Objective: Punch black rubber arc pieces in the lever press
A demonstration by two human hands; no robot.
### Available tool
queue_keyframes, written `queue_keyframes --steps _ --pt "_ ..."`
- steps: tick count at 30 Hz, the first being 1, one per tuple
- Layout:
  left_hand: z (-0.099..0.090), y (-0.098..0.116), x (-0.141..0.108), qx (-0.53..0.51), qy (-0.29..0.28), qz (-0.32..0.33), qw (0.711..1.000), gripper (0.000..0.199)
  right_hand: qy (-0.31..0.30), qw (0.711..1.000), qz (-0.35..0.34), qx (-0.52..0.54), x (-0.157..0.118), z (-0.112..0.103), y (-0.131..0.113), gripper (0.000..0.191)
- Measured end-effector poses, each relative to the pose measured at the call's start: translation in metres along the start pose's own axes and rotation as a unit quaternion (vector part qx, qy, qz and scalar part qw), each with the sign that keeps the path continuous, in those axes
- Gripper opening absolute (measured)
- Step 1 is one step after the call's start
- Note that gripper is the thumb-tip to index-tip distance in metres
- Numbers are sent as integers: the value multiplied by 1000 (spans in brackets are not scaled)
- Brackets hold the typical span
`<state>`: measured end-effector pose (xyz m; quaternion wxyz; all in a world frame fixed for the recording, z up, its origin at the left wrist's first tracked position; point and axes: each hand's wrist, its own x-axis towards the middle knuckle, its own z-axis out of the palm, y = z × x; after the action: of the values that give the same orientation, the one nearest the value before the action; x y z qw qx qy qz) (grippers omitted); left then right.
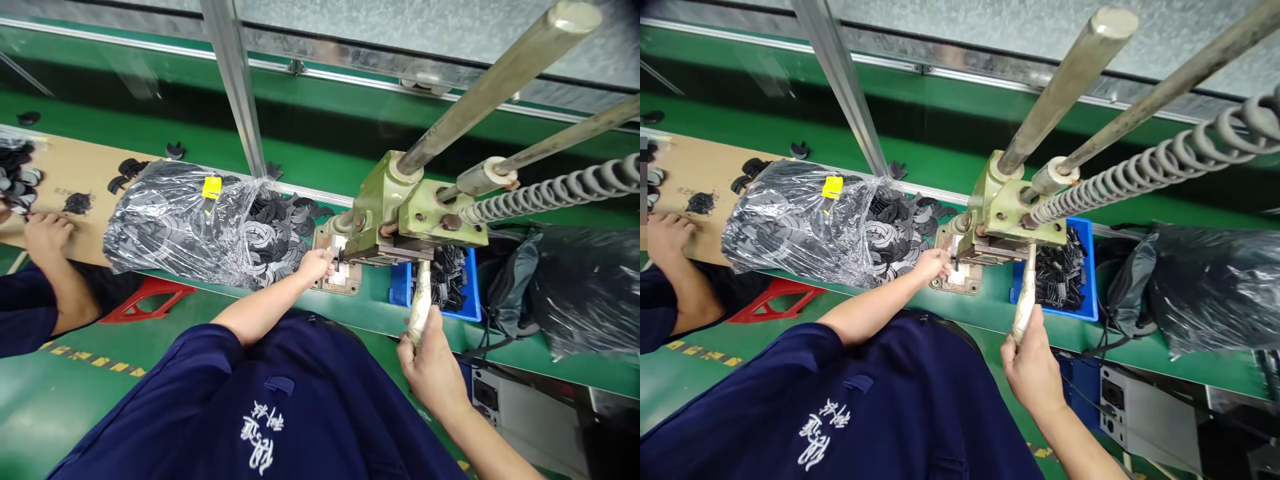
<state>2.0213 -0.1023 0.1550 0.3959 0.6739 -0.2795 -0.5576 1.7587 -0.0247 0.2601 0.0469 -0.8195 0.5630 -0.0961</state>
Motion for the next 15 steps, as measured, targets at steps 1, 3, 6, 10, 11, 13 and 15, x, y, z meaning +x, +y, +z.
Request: queue_keyframes --steps 1,3,6,10,11,13,15 --pt "-9 -5 -1 73 29 27 997 29 1 1000 -2 3 0 0 0 76" --pt "-29 -13 0 235 93 67 965 18 -2 1000 -2 8 1 1 0 77" --pt "-53 -19 4 417 131 97 894 24 -12 1000 17 7 2 -1 -1 78" --pt "-57 -18 10 535 96 118 831 40 -21 999 20 13 3 -3 -4 79" --pt "-54 -17 12 550 86 119 822 42 -19 1000 16 13 3 -4 -4 79" --pt "-46 -15 16 567 72 118 812 41 -11 1000 8 7 3 -3 -4 81" --pt "-40 -14 21 576 65 116 806 36 -5 1000 2 -4 2 -3 -4 81"
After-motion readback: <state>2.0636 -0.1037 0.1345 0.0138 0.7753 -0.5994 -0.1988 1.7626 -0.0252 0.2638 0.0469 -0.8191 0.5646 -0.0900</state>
